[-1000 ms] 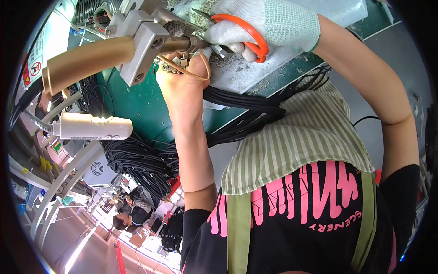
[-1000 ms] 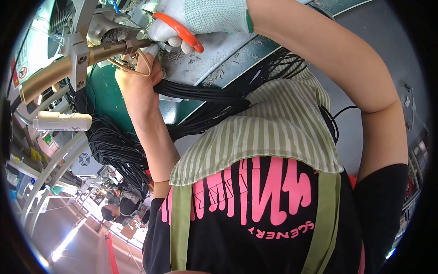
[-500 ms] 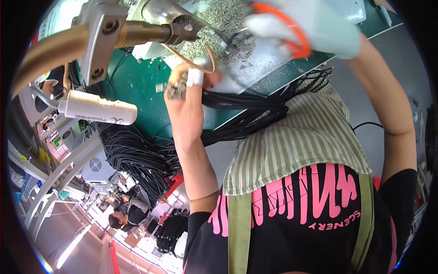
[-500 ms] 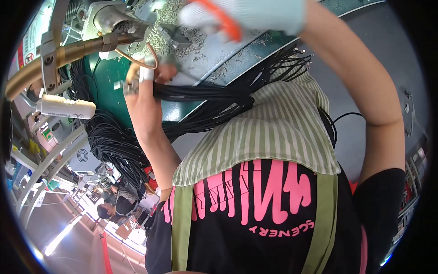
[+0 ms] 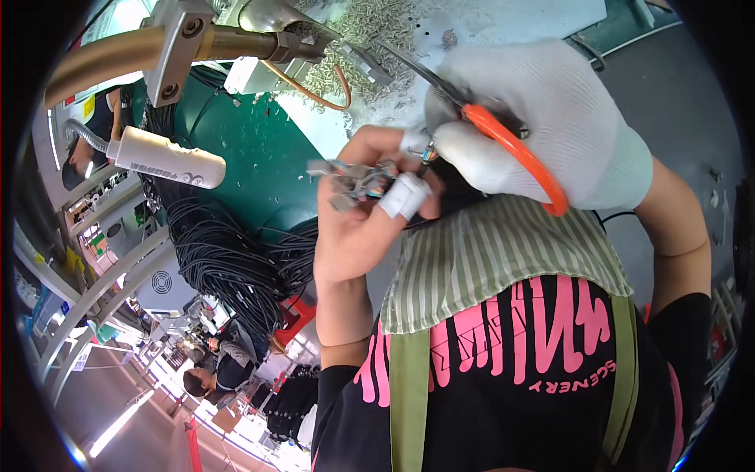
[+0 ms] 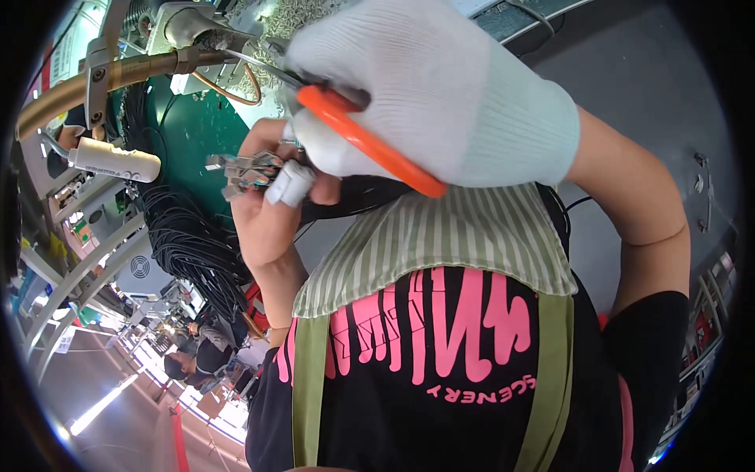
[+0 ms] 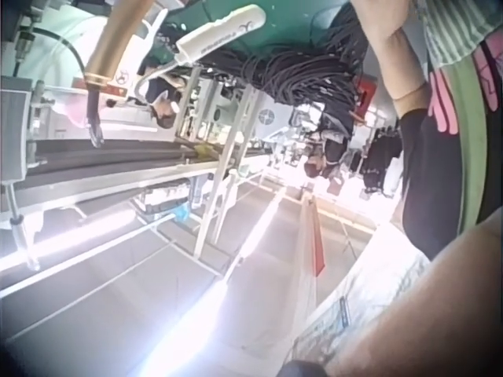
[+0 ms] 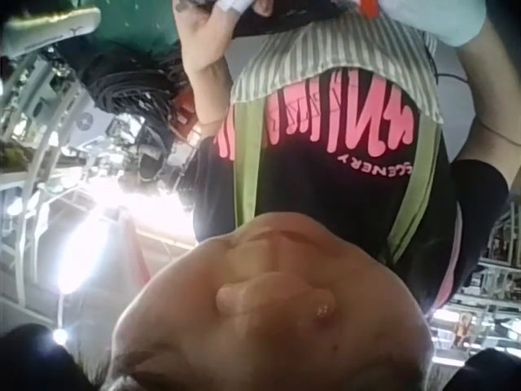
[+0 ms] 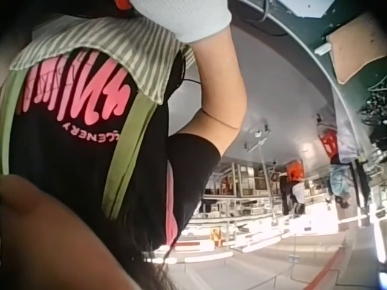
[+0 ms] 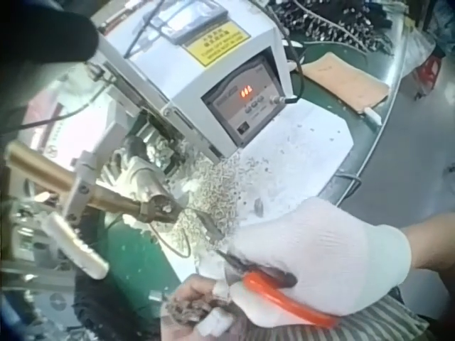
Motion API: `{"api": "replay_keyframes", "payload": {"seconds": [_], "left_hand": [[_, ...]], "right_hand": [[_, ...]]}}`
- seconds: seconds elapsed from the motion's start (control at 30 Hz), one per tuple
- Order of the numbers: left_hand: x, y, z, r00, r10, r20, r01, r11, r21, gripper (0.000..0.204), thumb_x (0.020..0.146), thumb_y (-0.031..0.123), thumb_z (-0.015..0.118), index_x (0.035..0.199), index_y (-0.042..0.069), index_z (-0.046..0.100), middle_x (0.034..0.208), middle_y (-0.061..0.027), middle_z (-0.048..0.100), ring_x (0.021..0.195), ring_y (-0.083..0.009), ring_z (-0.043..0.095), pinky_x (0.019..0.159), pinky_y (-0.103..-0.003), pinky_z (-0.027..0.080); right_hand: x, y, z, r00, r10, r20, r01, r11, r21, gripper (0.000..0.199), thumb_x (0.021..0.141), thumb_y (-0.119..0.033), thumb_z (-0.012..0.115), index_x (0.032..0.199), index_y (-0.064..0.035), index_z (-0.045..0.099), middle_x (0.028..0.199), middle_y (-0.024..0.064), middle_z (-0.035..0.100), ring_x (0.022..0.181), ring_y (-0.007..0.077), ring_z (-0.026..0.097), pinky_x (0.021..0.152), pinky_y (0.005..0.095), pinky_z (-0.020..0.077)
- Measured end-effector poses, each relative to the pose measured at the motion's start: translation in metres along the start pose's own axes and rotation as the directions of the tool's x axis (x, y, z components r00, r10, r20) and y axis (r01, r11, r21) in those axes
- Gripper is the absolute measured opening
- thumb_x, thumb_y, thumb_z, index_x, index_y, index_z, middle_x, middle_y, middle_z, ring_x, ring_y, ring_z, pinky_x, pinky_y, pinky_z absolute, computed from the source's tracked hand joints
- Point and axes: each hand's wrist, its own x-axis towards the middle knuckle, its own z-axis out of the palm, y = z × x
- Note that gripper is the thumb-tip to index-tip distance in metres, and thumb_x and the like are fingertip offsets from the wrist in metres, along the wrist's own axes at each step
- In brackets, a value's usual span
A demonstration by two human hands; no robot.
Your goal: Stripping ends of electrical wires and crimping connectors using a machine, then gathering bundles for transport.
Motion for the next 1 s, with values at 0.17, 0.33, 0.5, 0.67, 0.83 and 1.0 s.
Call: {"api": "replay_keyframes", "payload": {"seconds": [0.17, 0.33, 0.5, 0.67, 0.83, 1.0], "left_hand": [[-0.003, -0.016, 0.010, 0.929, 0.352, -0.119, -0.278, 0.871, 0.406, 0.020, 0.078, -0.004, 0.062, 0.096, -0.001, 0.055, 0.080, -0.0025, 0.057, 0.066, -0.0046, 0.052, 0.059, -0.018, 0.040], [0.002, -0.013, 0.020, 0.918, 0.389, -0.076, -0.283, 0.777, 0.563, 0.016, 0.080, -0.004, 0.060, 0.093, 0.000, 0.053, 0.077, -0.0013, 0.058, 0.064, -0.0028, 0.050, 0.057, -0.017, 0.038], [0.004, -0.002, 0.025, 0.971, 0.098, -0.220, -0.072, 0.990, 0.124, 0.013, 0.081, -0.004, 0.060, 0.091, 0.001, 0.052, 0.076, 0.0007, 0.057, 0.063, -0.0007, 0.047, 0.056, -0.016, 0.036], [0.009, -0.005, 0.037, 0.944, 0.149, -0.296, -0.094, 0.976, 0.194, 0.013, 0.081, -0.003, 0.061, 0.089, 0.002, 0.052, 0.076, 0.0007, 0.058, 0.063, 0.0004, 0.045, 0.055, -0.016, 0.034], [0.014, -0.010, 0.043, 0.918, 0.216, -0.333, -0.144, 0.963, 0.228, 0.015, 0.079, -0.004, 0.061, 0.088, 0.002, 0.051, 0.074, 0.0018, 0.055, 0.061, 0.0005, 0.043, 0.055, -0.016, 0.032], [0.013, -0.008, 0.039, 0.913, 0.252, -0.320, -0.138, 0.931, 0.337, 0.016, 0.078, -0.004, 0.063, 0.086, 0.002, 0.051, 0.071, 0.0043, 0.050, 0.061, 0.0005, 0.040, 0.054, -0.015, 0.031]], "right_hand": [[-0.005, -0.012, -0.030, 0.740, 0.514, 0.433, -0.670, 0.616, 0.415, 0.011, 0.074, -0.012, 0.063, 0.078, -0.0019, 0.059, 0.052, 0.0074, 0.050, 0.045, 0.0152, 0.054, 0.044, 0.0274, 0.0403], [-0.012, 0.005, -0.019, 0.903, 0.313, 0.294, -0.417, 0.806, 0.421, 0.012, 0.074, -0.014, 0.063, 0.080, -0.0040, 0.060, 0.054, 0.0058, 0.051, 0.047, 0.0139, 0.055, 0.045, 0.0255, 0.0416], [-0.027, 0.021, 0.009, 0.954, -0.232, -0.191, 0.188, 0.957, -0.222, 0.016, 0.071, -0.015, 0.066, 0.084, -0.0065, 0.061, 0.059, 0.0067, 0.054, 0.050, 0.0183, 0.055, 0.046, 0.0258, 0.0426], [-0.038, 0.023, 0.014, 0.935, -0.280, -0.217, 0.134, 0.847, -0.514, 0.020, 0.068, -0.012, 0.069, 0.087, -0.0075, 0.062, 0.059, 0.0071, 0.054, 0.051, 0.0225, 0.055, 0.046, 0.0289, 0.0428], [-0.044, 0.018, 0.001, 0.984, -0.154, -0.086, 0.094, 0.871, -0.482, 0.023, 0.066, -0.010, 0.070, 0.088, -0.0072, 0.062, 0.058, 0.0072, 0.053, 0.051, 0.0224, 0.055, 0.047, 0.0302, 0.0428], [-0.045, 0.021, -0.002, 0.996, -0.052, 0.078, 0.059, 0.994, -0.091, 0.022, 0.067, -0.009, 0.070, 0.087, -0.0051, 0.062, 0.058, 0.0084, 0.052, 0.051, 0.0233, 0.055, 0.047, 0.0302, 0.0426]]}}
